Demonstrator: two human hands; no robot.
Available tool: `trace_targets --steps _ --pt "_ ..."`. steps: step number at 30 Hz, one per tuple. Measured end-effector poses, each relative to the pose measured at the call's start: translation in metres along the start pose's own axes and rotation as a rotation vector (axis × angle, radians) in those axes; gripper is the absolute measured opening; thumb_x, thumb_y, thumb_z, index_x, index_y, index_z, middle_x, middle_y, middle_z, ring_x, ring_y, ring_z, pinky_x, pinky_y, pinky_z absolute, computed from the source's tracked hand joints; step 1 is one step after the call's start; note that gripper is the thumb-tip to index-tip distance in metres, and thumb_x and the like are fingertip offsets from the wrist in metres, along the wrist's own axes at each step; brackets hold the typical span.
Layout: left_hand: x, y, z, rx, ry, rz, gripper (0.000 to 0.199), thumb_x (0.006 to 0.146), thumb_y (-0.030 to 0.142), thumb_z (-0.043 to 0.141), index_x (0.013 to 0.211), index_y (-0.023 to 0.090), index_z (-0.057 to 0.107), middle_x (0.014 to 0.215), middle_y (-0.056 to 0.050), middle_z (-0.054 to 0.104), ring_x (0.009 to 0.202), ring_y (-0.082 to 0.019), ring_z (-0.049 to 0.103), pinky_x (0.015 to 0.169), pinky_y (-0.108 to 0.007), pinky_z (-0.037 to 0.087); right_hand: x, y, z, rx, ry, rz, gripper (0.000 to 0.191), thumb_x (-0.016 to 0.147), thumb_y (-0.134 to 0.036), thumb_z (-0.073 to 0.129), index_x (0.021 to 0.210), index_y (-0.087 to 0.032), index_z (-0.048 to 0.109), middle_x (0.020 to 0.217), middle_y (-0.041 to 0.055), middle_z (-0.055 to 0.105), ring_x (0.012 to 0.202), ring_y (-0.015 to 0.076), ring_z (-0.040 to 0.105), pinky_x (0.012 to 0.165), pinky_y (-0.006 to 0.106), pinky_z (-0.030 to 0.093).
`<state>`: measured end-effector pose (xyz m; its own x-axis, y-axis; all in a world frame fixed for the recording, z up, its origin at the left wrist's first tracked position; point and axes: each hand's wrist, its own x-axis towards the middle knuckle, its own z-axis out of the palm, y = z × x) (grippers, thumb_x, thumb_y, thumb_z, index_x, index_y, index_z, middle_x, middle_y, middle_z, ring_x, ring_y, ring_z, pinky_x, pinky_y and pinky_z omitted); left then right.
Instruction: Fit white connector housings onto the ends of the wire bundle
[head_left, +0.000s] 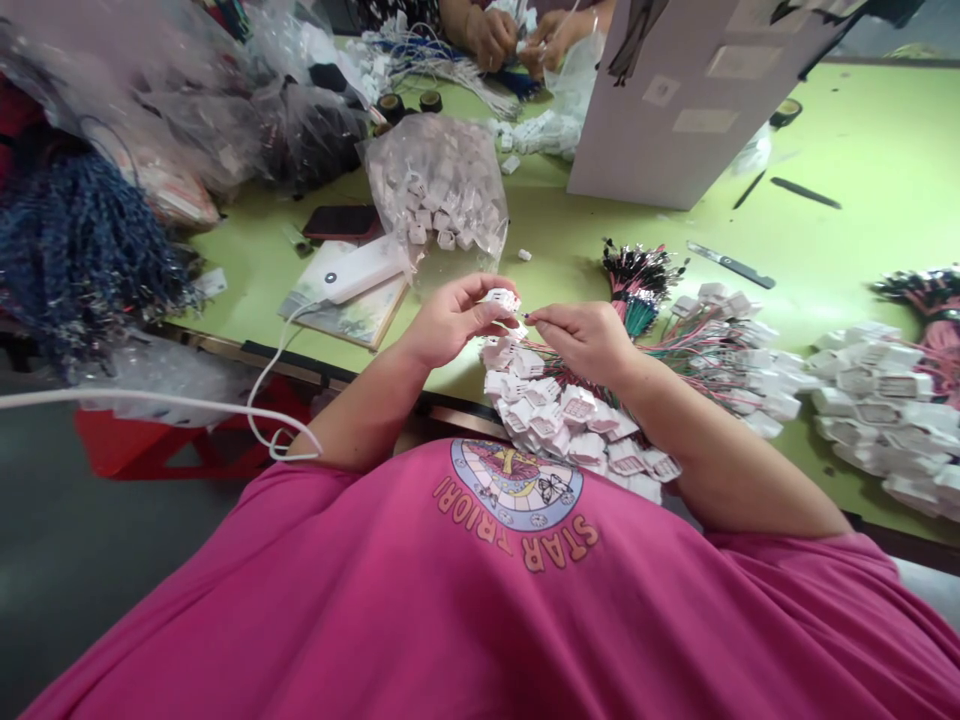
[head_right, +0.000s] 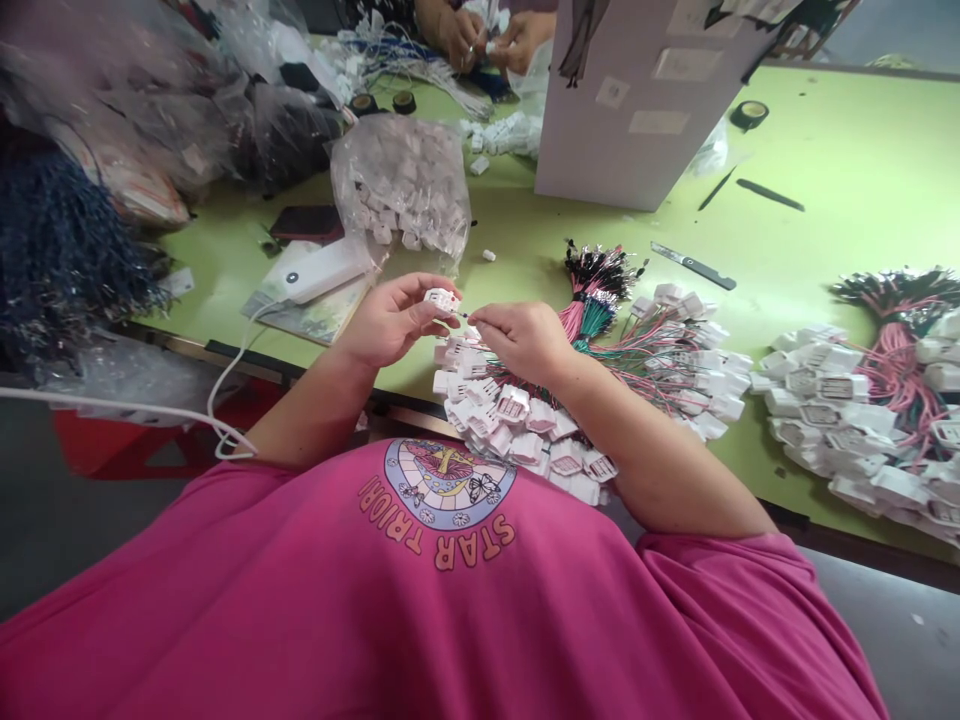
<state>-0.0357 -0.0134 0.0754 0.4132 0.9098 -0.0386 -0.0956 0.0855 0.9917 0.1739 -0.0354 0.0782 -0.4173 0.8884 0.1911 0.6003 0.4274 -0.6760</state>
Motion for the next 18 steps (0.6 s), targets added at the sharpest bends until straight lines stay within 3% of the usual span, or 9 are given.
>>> trace_targets --steps 8,13,18 --pt "0.002 0.000 0.001 0.119 0.080 -0.033 0.044 0.064 0.037 0.081 0.098 0.014 0.063 0.078 -0.003 0.067 0.070 -0.014 0.067 0.070 -0.030 0.057 0.000 0.000 0.001 -0.309 -0.061 0.007 0.036 0.091 -0.033 0.038 0.094 -0.020 0.071 0.085 0.0048 0.072 0.072 0.0153 0.060 0.066 0.027 0.035" --pt "0.005 -0.003 0.002 0.248 0.069 0.007 0.046 0.057 0.036 0.085 0.093 0.014 0.068 0.085 -0.004 0.070 0.076 -0.017 0.068 0.072 -0.031 0.056 0.001 -0.002 0.003 -0.385 -0.111 -0.018 0.036 0.092 -0.034 0.035 0.090 -0.020 0.068 0.078 0.0040 0.069 0.066 0.0148 0.055 0.061 0.028 0.029" --pt "0.011 -0.008 0.008 0.242 0.083 -0.033 0.046 0.057 0.036 0.084 0.093 0.014 0.068 0.078 -0.004 0.070 0.072 -0.017 0.068 0.068 -0.031 0.056 0.003 -0.003 0.008 -0.342 -0.107 -0.001 0.033 0.091 -0.031 0.037 0.083 -0.019 0.067 0.073 0.0037 0.065 0.063 0.0137 0.050 0.060 0.029 0.027"
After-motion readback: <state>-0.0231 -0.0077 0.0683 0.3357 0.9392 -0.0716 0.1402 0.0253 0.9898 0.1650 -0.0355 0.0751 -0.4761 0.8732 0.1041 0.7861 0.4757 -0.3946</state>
